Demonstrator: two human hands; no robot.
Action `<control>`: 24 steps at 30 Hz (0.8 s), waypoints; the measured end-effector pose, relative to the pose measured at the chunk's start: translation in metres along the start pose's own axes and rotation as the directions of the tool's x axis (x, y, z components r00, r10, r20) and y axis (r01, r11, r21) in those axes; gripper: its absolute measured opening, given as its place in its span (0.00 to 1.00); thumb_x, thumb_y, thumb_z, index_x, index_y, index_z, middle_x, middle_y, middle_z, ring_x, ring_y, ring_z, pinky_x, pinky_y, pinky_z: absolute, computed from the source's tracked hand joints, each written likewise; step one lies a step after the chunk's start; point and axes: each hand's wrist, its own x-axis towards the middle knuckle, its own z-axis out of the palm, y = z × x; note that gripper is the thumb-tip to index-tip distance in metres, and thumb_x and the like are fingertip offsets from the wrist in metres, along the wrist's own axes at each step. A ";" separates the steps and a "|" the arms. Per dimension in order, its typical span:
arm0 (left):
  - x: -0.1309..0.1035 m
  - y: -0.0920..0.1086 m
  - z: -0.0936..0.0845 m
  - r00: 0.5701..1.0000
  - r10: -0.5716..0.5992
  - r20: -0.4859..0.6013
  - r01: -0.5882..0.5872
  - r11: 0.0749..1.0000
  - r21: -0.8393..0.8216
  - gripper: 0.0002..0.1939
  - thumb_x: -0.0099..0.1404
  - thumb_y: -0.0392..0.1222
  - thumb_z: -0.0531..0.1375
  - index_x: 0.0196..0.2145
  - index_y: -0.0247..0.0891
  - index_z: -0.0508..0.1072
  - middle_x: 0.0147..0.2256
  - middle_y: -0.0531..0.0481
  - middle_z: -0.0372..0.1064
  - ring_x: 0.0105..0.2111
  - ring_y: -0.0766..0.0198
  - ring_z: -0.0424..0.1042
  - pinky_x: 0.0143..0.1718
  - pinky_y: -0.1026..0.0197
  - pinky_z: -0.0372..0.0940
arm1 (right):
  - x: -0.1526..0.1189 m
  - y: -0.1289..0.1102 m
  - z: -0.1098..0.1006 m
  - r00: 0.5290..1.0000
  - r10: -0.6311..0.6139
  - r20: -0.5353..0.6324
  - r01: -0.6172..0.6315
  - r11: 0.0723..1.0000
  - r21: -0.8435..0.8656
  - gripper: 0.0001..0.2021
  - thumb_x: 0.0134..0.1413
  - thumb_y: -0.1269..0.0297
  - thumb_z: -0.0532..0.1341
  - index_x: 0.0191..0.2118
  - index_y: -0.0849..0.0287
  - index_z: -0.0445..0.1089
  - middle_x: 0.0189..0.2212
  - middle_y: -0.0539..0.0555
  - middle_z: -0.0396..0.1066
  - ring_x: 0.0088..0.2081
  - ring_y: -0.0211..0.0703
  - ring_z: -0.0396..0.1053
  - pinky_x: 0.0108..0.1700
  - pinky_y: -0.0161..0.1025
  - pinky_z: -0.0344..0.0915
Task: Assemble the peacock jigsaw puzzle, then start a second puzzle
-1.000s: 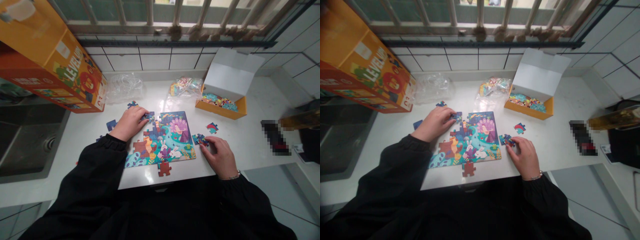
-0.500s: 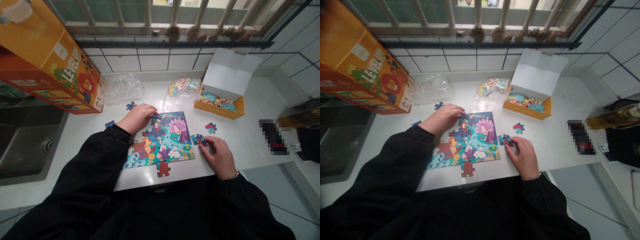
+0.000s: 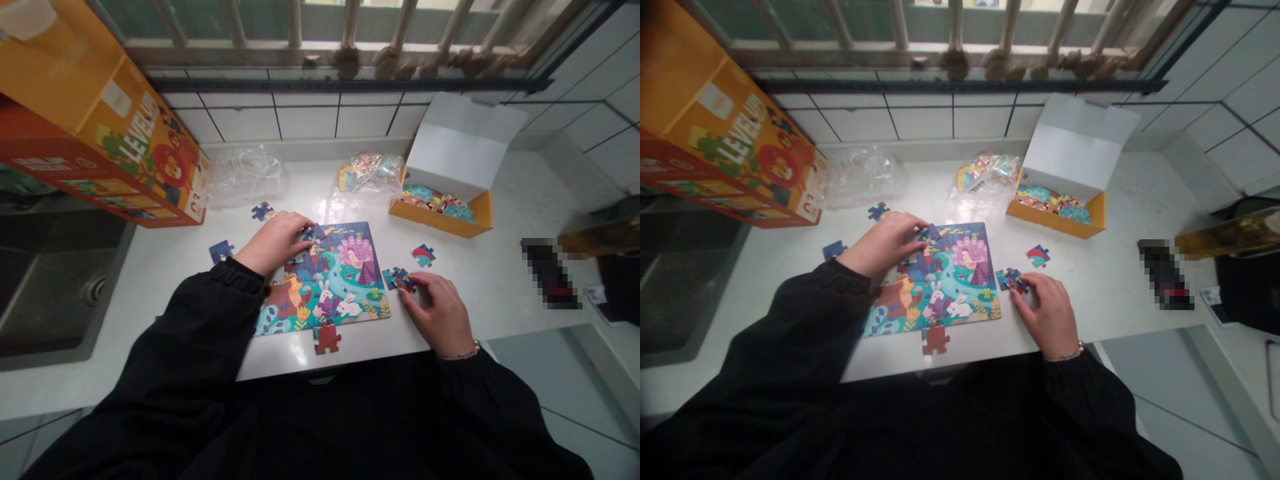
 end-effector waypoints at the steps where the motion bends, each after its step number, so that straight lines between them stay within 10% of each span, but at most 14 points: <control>1: 0.001 0.000 0.000 1.000 0.007 -0.008 -0.007 1.000 -0.022 0.17 0.70 0.44 0.70 0.54 0.40 0.78 0.51 0.41 0.79 0.53 0.49 0.76 0.59 0.46 0.67 | 0.000 0.000 0.000 1.000 -0.001 -0.001 0.001 1.000 0.000 0.14 0.70 0.56 0.66 0.55 0.54 0.73 0.52 0.60 0.80 0.53 0.57 0.76 0.57 0.56 0.72; 10: -0.038 0.034 -0.016 0.951 -0.291 -0.103 0.244 0.912 -0.329 0.12 0.69 0.39 0.67 0.51 0.43 0.80 0.37 0.51 0.75 0.36 0.61 0.74 0.43 0.55 0.72 | -0.002 0.003 0.001 1.000 0.005 0.002 -0.005 1.000 -0.001 0.14 0.70 0.53 0.66 0.55 0.54 0.74 0.51 0.60 0.80 0.52 0.57 0.76 0.56 0.56 0.72; 18: -0.114 0.068 -0.019 0.825 -0.549 0.130 0.503 0.612 -0.610 0.16 0.70 0.54 0.68 0.49 0.44 0.79 0.35 0.51 0.80 0.33 0.58 0.79 0.35 0.56 0.74 | -0.001 0.001 0.002 1.000 -0.014 -0.014 0.014 1.000 -0.012 0.15 0.70 0.52 0.65 0.55 0.53 0.74 0.51 0.60 0.80 0.51 0.59 0.76 0.55 0.58 0.72; 24: -0.123 0.074 -0.021 0.876 -0.465 0.125 0.468 0.759 -0.453 0.10 0.72 0.50 0.64 0.45 0.46 0.81 0.40 0.49 0.83 0.39 0.55 0.82 0.43 0.52 0.76 | -0.001 0.001 0.002 1.000 -0.011 -0.012 0.011 1.000 -0.023 0.15 0.70 0.51 0.65 0.55 0.52 0.74 0.50 0.60 0.80 0.51 0.59 0.76 0.55 0.58 0.72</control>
